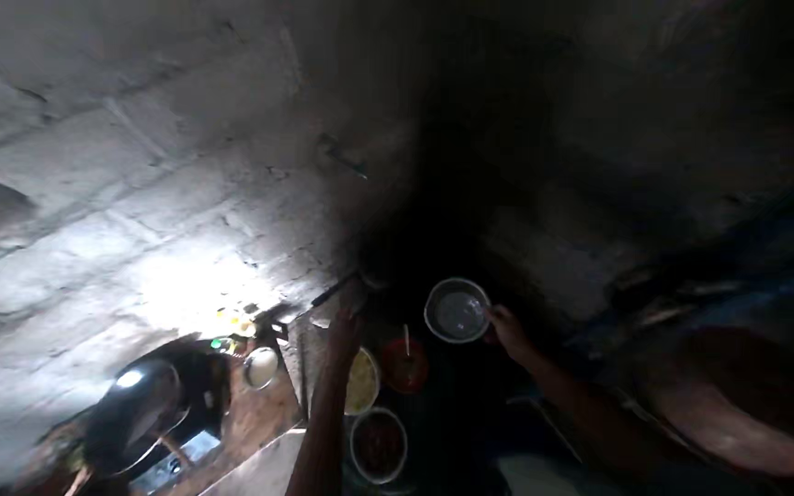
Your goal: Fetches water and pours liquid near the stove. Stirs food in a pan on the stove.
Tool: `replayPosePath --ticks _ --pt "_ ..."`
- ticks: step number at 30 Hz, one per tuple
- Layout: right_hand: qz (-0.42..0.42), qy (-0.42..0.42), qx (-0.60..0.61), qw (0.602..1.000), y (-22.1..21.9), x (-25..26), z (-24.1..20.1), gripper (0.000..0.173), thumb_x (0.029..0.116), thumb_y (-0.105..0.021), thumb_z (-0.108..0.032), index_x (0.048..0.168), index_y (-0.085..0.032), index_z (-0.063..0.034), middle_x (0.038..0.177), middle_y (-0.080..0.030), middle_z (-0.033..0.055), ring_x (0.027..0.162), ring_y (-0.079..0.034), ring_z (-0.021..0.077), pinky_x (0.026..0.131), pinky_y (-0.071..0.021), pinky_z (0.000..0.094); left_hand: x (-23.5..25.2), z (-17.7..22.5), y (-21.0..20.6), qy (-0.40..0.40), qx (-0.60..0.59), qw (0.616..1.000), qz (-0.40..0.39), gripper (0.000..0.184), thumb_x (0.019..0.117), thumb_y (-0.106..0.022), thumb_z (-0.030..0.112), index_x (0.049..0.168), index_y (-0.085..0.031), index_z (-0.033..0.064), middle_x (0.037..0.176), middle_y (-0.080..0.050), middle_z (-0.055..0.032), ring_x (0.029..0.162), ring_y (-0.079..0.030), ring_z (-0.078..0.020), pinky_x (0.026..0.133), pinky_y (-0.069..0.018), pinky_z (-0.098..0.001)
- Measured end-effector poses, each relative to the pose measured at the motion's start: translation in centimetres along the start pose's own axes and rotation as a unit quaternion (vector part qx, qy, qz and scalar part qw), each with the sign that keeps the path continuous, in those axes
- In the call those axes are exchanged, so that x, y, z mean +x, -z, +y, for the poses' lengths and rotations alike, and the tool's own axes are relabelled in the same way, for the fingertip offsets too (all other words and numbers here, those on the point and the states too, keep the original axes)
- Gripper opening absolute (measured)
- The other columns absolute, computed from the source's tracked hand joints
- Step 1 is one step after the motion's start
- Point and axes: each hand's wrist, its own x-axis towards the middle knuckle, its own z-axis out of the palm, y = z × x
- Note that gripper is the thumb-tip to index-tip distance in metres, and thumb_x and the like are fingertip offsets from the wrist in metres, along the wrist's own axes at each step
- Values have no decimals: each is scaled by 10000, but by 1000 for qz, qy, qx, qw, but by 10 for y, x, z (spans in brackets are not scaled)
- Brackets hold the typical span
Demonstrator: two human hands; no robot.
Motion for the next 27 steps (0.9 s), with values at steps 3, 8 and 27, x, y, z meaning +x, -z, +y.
replayPosePath --ticks 3,8,27 --pt "-22 12 62 998 -17 64 -49 377 1112 -477 -256 1348 -527 33 1171 -625 237 837 -681 258 725 -596 406 67 72 38 -58 1 998 30 539 1039 -561 242 1529 -448 47 1424 -576 -210 1313 -568 -338 1124 -437 -487" --pt "-94 42 53 993 -68 189 -149 379 1112 -476 -250 1339 -535 48 1180 -633 257 871 -705 282 754 -611 420 202 151 77 -57 41 996 60 456 1046 -550 248 1462 -543 60 1476 -524 -213 1371 -509 -356 1141 -416 -503" --pt "-214 -1 114 970 -158 302 -282 349 1109 -480 -215 1351 -482 37 1060 -639 202 717 -697 190 628 -603 302 420 146 60 -144 132 981 -11 290 948 -679 61 1231 -677 -3 1344 -591 -235 1227 -589 -407 1058 -483 -535"
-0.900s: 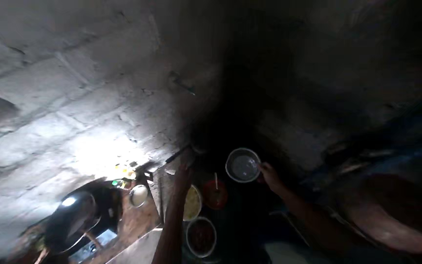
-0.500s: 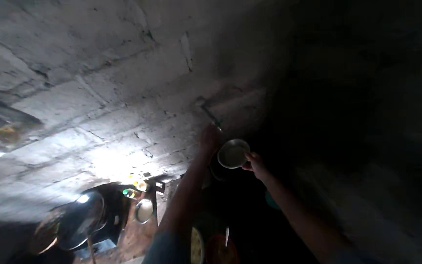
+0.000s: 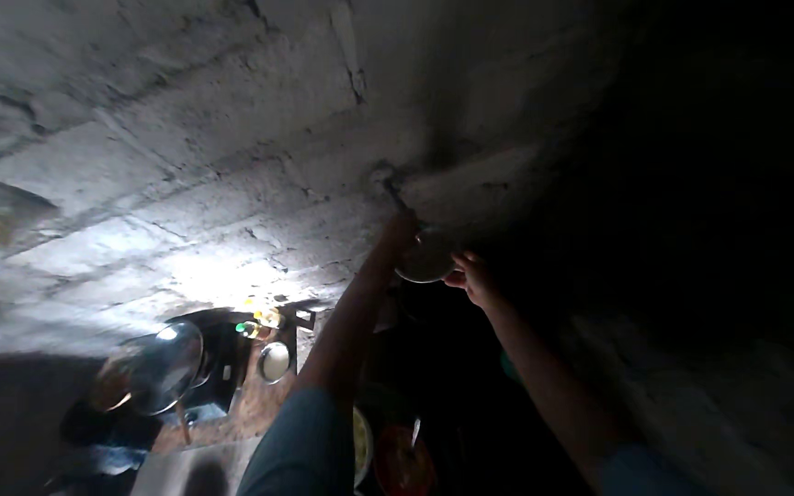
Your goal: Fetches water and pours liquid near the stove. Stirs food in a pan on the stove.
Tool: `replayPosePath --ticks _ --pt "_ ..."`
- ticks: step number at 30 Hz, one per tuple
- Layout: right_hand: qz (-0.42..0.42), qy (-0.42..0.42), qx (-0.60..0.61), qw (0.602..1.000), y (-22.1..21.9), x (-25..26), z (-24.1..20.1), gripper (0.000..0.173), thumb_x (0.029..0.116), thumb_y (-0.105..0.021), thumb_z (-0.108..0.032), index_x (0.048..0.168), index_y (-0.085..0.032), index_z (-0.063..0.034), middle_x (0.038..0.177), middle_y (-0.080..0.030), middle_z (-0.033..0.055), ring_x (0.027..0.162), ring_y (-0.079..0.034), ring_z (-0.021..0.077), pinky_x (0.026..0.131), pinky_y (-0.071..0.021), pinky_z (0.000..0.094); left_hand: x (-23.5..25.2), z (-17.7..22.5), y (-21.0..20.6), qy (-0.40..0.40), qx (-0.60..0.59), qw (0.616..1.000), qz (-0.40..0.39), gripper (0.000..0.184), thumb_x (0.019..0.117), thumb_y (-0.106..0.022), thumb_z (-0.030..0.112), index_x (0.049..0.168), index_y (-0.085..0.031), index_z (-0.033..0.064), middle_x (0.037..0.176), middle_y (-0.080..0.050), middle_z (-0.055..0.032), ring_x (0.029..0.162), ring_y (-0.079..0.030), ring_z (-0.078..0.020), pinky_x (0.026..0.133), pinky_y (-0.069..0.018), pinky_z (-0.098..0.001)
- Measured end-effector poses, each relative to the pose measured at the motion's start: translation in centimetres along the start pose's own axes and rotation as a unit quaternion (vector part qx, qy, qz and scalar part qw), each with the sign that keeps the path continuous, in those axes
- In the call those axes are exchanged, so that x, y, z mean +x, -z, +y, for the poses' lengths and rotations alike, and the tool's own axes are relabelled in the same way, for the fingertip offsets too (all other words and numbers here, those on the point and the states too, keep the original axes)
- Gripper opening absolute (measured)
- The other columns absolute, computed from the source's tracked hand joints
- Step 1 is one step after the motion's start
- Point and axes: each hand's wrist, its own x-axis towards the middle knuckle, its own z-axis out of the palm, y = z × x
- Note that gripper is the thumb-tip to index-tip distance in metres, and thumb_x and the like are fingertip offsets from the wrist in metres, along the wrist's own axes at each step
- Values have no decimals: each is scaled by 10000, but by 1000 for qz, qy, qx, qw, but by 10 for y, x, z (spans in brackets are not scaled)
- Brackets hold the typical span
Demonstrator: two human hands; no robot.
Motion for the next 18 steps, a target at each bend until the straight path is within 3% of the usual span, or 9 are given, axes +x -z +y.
replayPosePath --ticks 4,7,10,14,18 --pt "-8 6 4 1000 1 -2 -6 338 1115 -460 -205 1342 -485 44 1038 -644 194 706 -697 184 621 -603 297 4 14 21 2 29 997 -69 292 978 -641 52 1243 -645 -69 1363 -580 -251 1297 -545 -403 1121 -421 -507" --pt "-13 4 -3 1000 1 -2 -9 338 1116 -457 -204 1344 -489 44 1040 -636 195 708 -698 184 624 -606 296 6 11 20 -22 45 996 -77 320 974 -647 65 1271 -639 -54 1392 -572 -236 1325 -532 -387 1138 -409 -500" --pt "-14 3 1 1000 1 0 -9 326 1112 -470 -209 1324 -502 37 1017 -645 186 697 -699 182 614 -605 295 5 15 26 -22 55 993 -106 269 975 -647 63 1227 -671 -30 1415 -563 -214 1333 -523 -383 1122 -419 -517" --pt "-12 2 2 1000 2 3 -6 311 1110 -470 -192 1317 -486 39 998 -642 182 685 -699 179 606 -607 292 2 18 29 -13 61 992 -113 266 958 -627 -18 1220 -675 -19 1392 -572 -216 1316 -532 -396 1097 -440 -539" --pt "-4 2 3 1000 3 2 -5 303 1107 -478 -184 1312 -502 37 994 -640 183 683 -695 184 605 -607 298 -3 20 28 51 -20 995 -84 309 1044 -526 66 1340 -583 0 1390 -577 -208 1283 -569 -379 1055 -467 -558"
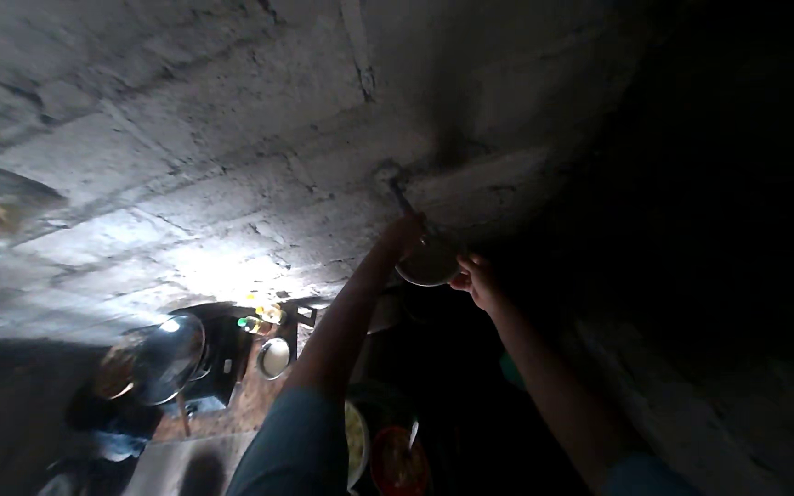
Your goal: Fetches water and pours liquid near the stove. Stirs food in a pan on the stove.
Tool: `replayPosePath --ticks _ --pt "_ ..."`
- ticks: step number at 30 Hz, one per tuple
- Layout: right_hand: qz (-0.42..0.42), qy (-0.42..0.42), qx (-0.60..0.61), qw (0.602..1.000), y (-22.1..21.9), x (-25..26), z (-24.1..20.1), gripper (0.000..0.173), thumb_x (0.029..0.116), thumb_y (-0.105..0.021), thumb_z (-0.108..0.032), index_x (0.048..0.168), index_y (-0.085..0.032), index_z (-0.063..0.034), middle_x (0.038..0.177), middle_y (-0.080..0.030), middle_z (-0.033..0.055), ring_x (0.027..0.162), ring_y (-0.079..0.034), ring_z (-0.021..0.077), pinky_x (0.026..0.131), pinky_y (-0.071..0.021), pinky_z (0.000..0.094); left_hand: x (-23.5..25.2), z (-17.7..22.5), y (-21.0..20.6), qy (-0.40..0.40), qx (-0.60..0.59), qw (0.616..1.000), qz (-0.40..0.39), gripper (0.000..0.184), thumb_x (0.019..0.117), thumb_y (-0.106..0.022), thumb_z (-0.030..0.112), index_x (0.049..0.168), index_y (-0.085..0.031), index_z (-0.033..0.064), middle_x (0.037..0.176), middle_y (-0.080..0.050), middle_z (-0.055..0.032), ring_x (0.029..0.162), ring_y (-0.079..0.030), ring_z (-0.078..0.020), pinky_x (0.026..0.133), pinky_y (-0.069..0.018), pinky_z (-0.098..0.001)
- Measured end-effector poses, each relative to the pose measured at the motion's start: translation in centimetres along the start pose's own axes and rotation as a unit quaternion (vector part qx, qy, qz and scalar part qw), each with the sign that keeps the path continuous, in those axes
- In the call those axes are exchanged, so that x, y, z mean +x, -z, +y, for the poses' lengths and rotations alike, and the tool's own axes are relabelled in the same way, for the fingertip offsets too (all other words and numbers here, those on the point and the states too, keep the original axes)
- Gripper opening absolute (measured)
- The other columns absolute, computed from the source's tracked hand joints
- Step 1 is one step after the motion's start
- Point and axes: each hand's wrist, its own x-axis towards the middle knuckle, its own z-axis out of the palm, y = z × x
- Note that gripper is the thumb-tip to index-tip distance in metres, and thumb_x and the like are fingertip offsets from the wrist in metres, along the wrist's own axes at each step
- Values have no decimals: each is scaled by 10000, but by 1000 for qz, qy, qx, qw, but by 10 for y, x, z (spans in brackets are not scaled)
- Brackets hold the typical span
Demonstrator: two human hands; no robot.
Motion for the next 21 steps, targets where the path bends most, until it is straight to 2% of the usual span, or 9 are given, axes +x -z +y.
replayPosePath --ticks 1,4,9,14,21 --pt "1 1 0 1000 0 0 0 295 1106 -479 -182 1301 -507 38 986 -638 182 679 -692 182 604 -605 298 -2 1 1 11 -7 1000 1 339 1061 -512 97 1388 -559 18 1446 -547 -187 1318 -550 -362 1074 -458 -550" --pt "-2 0 -9 1000 2 -2 1 299 1110 -466 -184 1307 -492 39 1000 -625 177 684 -688 175 611 -604 294 -8 5 1 -23 95 995 -18 343 1046 -513 49 1377 -589 -4 1585 -411 -161 1423 -449 -359 1134 -420 -501" --pt "-6 5 -17 1000 6 -4 5 313 1110 -468 -191 1322 -493 38 1016 -626 178 691 -689 180 619 -605 301 -12 14 4 -20 116 993 -14 350 1034 -488 0 1359 -613 32 1466 -534 -195 1348 -520 -395 1100 -439 -534" --pt "0 18 -23 1000 8 -6 10 267 1107 -463 -159 1261 -500 56 959 -621 166 664 -681 173 611 -604 300 -15 15 2 -17 104 994 -6 356 1055 -445 13 1378 -596 17 1458 -543 -210 1354 -518 -401 1114 -425 -535" --pt "5 17 -13 1000 6 -6 12 263 1108 -463 -157 1266 -506 49 951 -624 161 665 -686 169 607 -605 292 -13 27 4 17 90 996 0 297 1016 -536 12 1295 -635 -8 1338 -609 -229 1270 -572 -413 1049 -467 -564"
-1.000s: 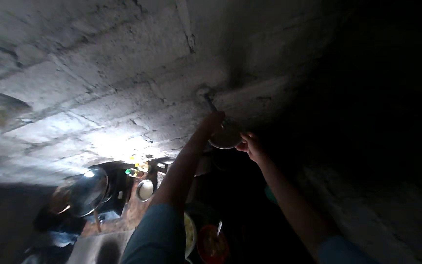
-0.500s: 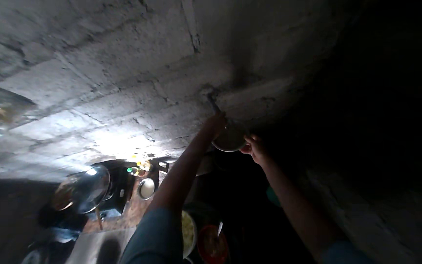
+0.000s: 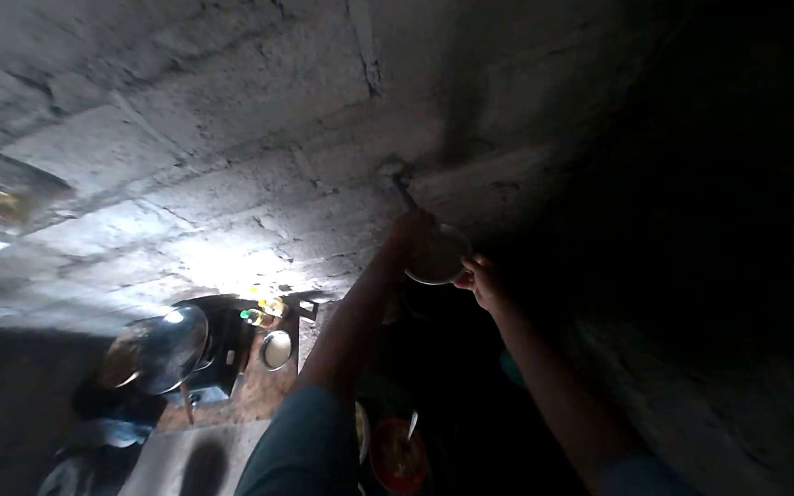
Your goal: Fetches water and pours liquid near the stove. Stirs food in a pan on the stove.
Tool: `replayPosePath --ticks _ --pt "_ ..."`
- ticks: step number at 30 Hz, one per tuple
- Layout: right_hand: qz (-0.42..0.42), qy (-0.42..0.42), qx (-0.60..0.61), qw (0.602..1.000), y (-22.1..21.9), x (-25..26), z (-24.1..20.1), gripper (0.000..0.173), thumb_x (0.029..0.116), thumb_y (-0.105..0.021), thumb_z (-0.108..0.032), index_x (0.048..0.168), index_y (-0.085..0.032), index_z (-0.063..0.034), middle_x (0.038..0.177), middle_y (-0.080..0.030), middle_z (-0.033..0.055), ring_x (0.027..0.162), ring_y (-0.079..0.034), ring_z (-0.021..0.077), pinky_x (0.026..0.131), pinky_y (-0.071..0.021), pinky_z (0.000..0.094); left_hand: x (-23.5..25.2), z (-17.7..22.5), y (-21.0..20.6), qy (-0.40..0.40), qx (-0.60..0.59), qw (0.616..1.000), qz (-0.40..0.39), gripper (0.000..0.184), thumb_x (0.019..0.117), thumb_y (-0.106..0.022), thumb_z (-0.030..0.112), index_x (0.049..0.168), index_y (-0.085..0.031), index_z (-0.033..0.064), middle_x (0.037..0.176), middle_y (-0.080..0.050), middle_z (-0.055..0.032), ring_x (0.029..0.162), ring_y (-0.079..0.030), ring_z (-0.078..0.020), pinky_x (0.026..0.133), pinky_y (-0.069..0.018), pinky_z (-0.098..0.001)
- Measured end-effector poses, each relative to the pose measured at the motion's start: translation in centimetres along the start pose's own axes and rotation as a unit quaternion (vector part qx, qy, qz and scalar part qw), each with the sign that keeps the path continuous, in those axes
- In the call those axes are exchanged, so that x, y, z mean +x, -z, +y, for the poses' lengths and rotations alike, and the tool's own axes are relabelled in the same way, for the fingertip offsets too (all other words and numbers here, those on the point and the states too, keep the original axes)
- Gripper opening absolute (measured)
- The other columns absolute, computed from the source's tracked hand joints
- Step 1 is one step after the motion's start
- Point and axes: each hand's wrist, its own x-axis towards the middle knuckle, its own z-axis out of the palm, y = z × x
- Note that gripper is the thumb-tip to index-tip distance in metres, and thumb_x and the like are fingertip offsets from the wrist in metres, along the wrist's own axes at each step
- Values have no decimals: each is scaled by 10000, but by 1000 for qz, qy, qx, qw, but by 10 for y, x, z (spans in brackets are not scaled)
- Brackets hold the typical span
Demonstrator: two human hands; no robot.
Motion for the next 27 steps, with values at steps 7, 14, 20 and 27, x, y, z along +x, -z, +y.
replayPosePath --ticks 7,14,20,27 --pt "1 -3 10 1000 -1 0 2 242 1107 -467 -158 1235 -510 43 935 -627 157 658 -685 170 601 -604 292 2 7 5 34 -2 999 -24 304 986 -603 23 1288 -635 7 1316 -622 -216 1247 -587 -402 1040 -474 -556" --pt "5 -7 12 1000 -1 -1 5 257 1106 -470 -164 1258 -510 40 952 -621 161 669 -682 175 607 -601 297 4 3 -1 18 13 1000 -8 305 997 -569 5 1295 -634 -4 1338 -612 -219 1245 -592 -400 1044 -480 -538" --pt "7 -6 12 1000 -2 0 8 244 1105 -468 -158 1245 -510 38 908 -624 142 634 -675 159 589 -599 287 3 8 4 34 3 999 -15 305 968 -620 18 1270 -650 -11 1315 -623 -227 1241 -590 -409 1032 -482 -556" --pt "6 -1 15 1000 -1 -2 8 239 1107 -465 -162 1231 -517 36 884 -631 135 630 -678 158 587 -599 287 2 9 5 32 14 999 -20 306 975 -610 11 1279 -642 -13 1322 -616 -226 1256 -581 -401 1049 -473 -539"
